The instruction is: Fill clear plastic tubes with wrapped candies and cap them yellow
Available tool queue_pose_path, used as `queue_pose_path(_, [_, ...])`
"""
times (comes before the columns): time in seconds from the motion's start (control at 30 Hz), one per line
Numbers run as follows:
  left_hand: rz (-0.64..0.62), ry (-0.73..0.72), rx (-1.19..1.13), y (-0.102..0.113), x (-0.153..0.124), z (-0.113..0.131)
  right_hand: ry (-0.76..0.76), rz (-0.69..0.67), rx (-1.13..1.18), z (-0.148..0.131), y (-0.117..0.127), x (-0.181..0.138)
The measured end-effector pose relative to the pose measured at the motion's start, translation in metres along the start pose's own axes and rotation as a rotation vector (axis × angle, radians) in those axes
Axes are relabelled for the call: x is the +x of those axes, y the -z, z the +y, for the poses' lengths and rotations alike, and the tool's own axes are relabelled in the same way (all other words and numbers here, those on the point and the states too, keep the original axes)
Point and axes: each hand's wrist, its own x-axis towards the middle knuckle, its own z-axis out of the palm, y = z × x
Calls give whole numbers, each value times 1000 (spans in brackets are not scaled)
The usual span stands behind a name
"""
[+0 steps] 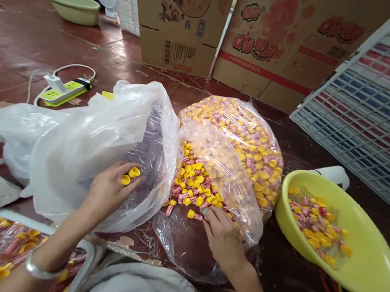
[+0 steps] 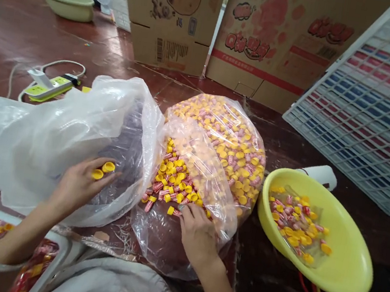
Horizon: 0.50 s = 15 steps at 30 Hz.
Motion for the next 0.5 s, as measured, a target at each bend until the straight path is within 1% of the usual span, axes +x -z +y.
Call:
queue_pose_path(0.07, [-121, 62, -409, 1, -15, 5, 91, -45, 13, -6, -5, 3])
queue_pose_path(0.13, [-284, 164, -757, -2, -30, 13, 143, -89, 86, -13, -12, 7])
queue_pose_path(0.2, [-408, 247, -986, -7, -45, 21, 122, -103, 194, -18, -18, 10])
queue_pose_path(0.27, [-468, 296, -1120, -13, -57, 27, 70, -86, 263, -21, -22, 13])
queue_pose_path(0.33, [-460, 319, -1153, -17, -68, 30, -15, -50, 361, -24, -21, 14])
queue_pose_path(0.37, [-427, 309, -1131, -18, -73, 31, -93, -35, 496, -26, -19, 15])
queue_pose_path(0.4, [-380, 271, -1087, -19, -78, 32, -191, -23, 685, -30, -16, 16])
queue_pose_path(0.43, [-323, 200, -1029, -20, -81, 33, -296, -13, 905, -34, -13, 17])
queue_pose_path(0.47, [-264, 95, -968, -20, -84, 34, -392, -5, 1125, -38, -11, 18])
queue_pose_path(0.5, [-203, -42, -911, -20, -87, 35, -469, 2, 1310, -43, -8, 19])
